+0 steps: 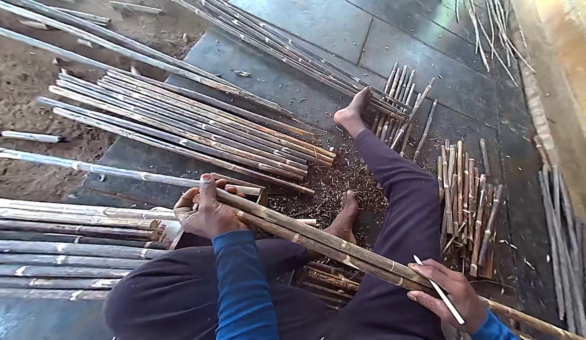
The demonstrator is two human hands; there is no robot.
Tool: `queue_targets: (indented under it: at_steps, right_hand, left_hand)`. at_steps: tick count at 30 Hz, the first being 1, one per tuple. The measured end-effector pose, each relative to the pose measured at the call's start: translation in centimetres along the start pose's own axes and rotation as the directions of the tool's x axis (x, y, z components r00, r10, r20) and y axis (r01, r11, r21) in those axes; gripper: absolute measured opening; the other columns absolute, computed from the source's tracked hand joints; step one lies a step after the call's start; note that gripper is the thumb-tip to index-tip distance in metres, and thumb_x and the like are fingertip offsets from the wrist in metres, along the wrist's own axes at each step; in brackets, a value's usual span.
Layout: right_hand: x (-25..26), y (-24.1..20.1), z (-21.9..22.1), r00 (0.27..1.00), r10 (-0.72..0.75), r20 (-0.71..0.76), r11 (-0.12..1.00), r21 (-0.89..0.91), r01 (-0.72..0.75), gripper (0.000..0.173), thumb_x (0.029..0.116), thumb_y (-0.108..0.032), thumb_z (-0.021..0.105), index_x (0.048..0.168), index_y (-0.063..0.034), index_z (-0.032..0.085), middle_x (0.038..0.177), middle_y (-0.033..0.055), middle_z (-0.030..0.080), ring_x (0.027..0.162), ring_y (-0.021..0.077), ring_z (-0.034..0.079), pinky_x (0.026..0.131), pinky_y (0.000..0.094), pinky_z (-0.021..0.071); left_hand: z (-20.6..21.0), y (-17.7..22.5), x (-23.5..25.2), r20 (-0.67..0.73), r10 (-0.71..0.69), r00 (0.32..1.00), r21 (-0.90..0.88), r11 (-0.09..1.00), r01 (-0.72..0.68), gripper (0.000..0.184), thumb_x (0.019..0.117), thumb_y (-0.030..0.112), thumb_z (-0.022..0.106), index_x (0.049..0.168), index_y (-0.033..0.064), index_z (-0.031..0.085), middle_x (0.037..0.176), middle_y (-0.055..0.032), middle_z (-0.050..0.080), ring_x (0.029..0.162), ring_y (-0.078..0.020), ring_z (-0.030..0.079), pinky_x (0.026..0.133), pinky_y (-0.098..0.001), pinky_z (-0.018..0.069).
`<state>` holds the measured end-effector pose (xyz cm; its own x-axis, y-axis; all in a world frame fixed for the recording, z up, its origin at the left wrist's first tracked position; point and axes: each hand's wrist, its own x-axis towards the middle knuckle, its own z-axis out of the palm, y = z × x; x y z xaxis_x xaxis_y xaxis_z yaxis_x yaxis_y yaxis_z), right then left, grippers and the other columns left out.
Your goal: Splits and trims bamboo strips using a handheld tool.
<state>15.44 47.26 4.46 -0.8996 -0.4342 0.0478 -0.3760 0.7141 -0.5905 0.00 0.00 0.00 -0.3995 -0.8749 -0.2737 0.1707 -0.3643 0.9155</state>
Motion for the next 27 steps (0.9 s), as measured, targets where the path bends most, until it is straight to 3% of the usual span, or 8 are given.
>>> queue_targets:
  at_steps: [4, 7, 11, 14, 16, 20, 23, 27]
  right_hand:
    - [-0.9, -2.6, -1.6, 0.998, -0.008, -0.058, 0.992, -0.127, 0.001, 0.043, 0.0912, -0.049, 0.075, 0.121, -0.0178, 0.076, 0.101, 0.0039, 0.076, 0.091, 0.0122, 0.073, 0.077, 0.0328, 0.0627]
    - [-1.4, -5.2, -3.5, 0.998, 0.006, 0.067, 0.996, -0.089, 0.0, 0.037, 0.0896, -0.043, 0.08, 0.109, -0.011, 0.079, 0.089, 0.0079, 0.077, 0.085, 0.0185, 0.073, 0.078, 0.0375, 0.0611]
    - [-1.5, -4.0, -3.6, 0.987, -0.01, 0.163, 0.977, -0.211, 0.044, 0.044, 0.089, -0.046, 0.079, 0.122, -0.017, 0.075, 0.108, 0.0086, 0.075, 0.113, 0.0263, 0.067, 0.098, 0.045, 0.0545]
    - [-0.1, -3.2, -1.7, 0.998, 0.009, 0.062, 0.996, -0.085, -0.004, 0.051, 0.0884, -0.038, 0.082, 0.131, -0.0124, 0.07, 0.121, 0.012, 0.072, 0.116, 0.0232, 0.067, 0.1, 0.0401, 0.0566]
    - [1.3, -3.4, -0.3, 0.999, 0.019, 0.042, 1.0, 0.021, -0.019, 0.054, 0.0905, -0.037, 0.08, 0.136, -0.0113, 0.066, 0.126, 0.0125, 0.07, 0.115, 0.0206, 0.069, 0.098, 0.0378, 0.0592]
    - [3.3, -2.6, 2.1, 0.996, 0.005, 0.091, 0.986, 0.165, -0.02, 0.061, 0.0912, -0.049, 0.077, 0.136, -0.0082, 0.066, 0.125, 0.0095, 0.071, 0.115, 0.016, 0.069, 0.099, 0.0353, 0.06]
    - [3.9, -2.8, 2.3, 0.966, 0.092, 0.241, 0.961, 0.232, -0.15, 0.067, 0.0962, -0.054, 0.067, 0.142, -0.0063, 0.06, 0.13, 0.0093, 0.07, 0.119, 0.0148, 0.067, 0.104, 0.0351, 0.0561]
    - [5.9, -2.2, 2.0, 0.919, 0.159, 0.361, 0.921, 0.281, -0.27, 0.055, 0.1002, -0.052, 0.06, 0.137, -0.0112, 0.066, 0.122, 0.0038, 0.073, 0.109, 0.0108, 0.07, 0.097, 0.0346, 0.0586]
  left_hand:
    - [-0.2, -0.7, 0.2, 0.049, -0.075, 0.996, 0.03, 0.997, 0.073, 0.053, 0.0929, 0.028, 0.079, 0.128, 0.0069, 0.046, 0.087, -0.0085, 0.071, 0.066, -0.0243, 0.074, 0.058, -0.0407, 0.0653]
    - [-0.9, 0.0, 0.3, 0.184, -0.145, 0.972, -0.051, 0.986, 0.156, 0.04, 0.1028, 0.034, 0.063, 0.131, 0.0087, 0.05, 0.083, -0.0074, 0.07, 0.065, -0.0244, 0.072, 0.061, -0.0454, 0.065]
    - [-1.3, 0.5, -0.3, 0.374, -0.262, 0.89, -0.152, 0.929, 0.337, 0.032, 0.1086, 0.025, 0.043, 0.136, 0.0105, 0.05, 0.085, -0.0106, 0.073, 0.069, -0.0264, 0.074, 0.067, -0.0464, 0.065]
    - [-0.1, 1.3, -2.0, 0.227, -0.258, 0.939, -0.081, 0.956, 0.282, 0.035, 0.1101, 0.017, 0.044, 0.143, 0.0046, 0.041, 0.098, -0.0203, 0.072, 0.074, -0.0347, 0.075, 0.067, -0.0512, 0.0655]
    - [1.9, 4.4, -4.0, 0.036, -0.328, 0.944, 0.177, 0.932, 0.317, 0.042, 0.1124, 0.015, 0.038, 0.152, 0.0127, 0.025, 0.106, -0.0093, 0.063, 0.08, -0.0233, 0.073, 0.075, -0.0378, 0.0648]
    - [0.5, 0.5, -2.8, 0.039, 0.064, 0.997, 0.048, 0.997, -0.066, 0.041, 0.0995, 0.005, 0.066, 0.131, -0.0019, 0.042, 0.087, -0.0188, 0.071, 0.057, -0.0269, 0.073, 0.049, -0.0381, 0.064]
    - [4.3, 9.0, -9.4, -0.016, -0.182, 0.983, 0.281, 0.943, 0.18, 0.027, 0.1068, 0.01, 0.052, 0.129, 0.0023, 0.038, 0.086, -0.0015, 0.054, 0.06, -0.001, 0.06, 0.06, -0.0163, 0.0557]
    - [5.1, 10.2, -10.2, -0.035, -0.182, 0.983, 0.248, 0.951, 0.185, 0.022, 0.1061, 0.006, 0.052, 0.123, -0.0005, 0.04, 0.081, 0.0004, 0.053, 0.058, 0.0032, 0.058, 0.061, -0.0128, 0.0542]
